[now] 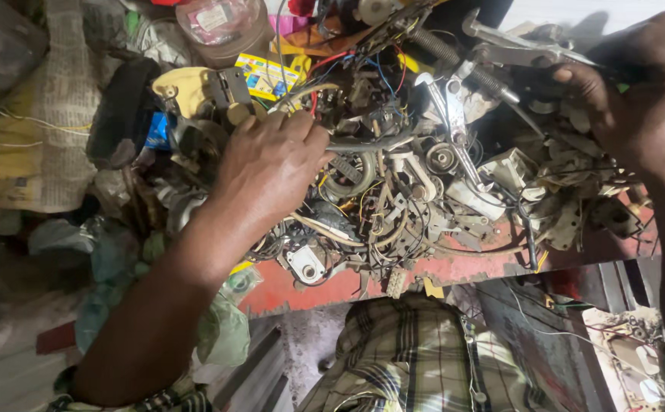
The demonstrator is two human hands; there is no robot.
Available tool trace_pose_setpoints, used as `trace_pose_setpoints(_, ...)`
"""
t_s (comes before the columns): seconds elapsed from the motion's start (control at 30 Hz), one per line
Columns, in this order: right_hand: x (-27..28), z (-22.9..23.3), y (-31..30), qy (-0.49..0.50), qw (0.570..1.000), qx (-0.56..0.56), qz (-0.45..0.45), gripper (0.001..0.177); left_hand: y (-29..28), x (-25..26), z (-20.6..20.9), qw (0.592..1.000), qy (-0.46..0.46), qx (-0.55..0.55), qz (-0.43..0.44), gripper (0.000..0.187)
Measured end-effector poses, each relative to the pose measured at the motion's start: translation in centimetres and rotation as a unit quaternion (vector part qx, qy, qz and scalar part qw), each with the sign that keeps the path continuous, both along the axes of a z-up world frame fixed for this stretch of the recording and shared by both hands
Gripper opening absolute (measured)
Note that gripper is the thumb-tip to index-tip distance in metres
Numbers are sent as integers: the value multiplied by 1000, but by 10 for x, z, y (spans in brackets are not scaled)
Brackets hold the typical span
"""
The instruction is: The person works on a cluttered workbench, sorting through various mechanical and electrical components. They use a screwdriver to manipulate parts within a pile of wires and metal pieces. Later, they handle a disassembled electric fan, adjusting its internal wiring and components.
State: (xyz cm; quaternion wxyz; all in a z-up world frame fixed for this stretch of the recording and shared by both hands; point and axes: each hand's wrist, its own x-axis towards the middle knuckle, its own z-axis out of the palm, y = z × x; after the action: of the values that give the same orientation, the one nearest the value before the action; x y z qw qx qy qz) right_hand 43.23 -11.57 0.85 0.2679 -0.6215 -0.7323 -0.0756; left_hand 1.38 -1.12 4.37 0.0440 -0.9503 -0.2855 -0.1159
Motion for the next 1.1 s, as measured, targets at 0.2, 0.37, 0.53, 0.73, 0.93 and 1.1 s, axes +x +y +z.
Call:
trace_pose_setpoints(0.2, 13, -15, 2, 72, 997, 6, 26, 18, -2, -2, -11, 999, 45, 15, 10, 8)
trace_pose_setpoints(0.37, 8, 5, 8, 15, 999, 34, 29, 12, 4, -3, -18, 995, 62, -68, 26, 11)
trace_pose_setpoints(0.53, -19, 32, 8, -12, 1000, 10, 7, 21, -14, 20, -8, 994, 82, 66, 42, 12)
trace_pose_setpoints(0.73, -34, 45, 8, -42, 998, 53, -11, 20, -40, 98, -46, 988, -52, -65, -129, 15)
trace_pose_setpoints(0.93, -27, 37, 8, 6, 998, 55, -6, 21, -4, 154, -98, 980, 110, -93, -135, 17)
trace_pose_setpoints(1.1, -24, 32, 8, 22, 998, 61, 6, 23, 16, 157, -108, 979, 125, -107, -120, 21)
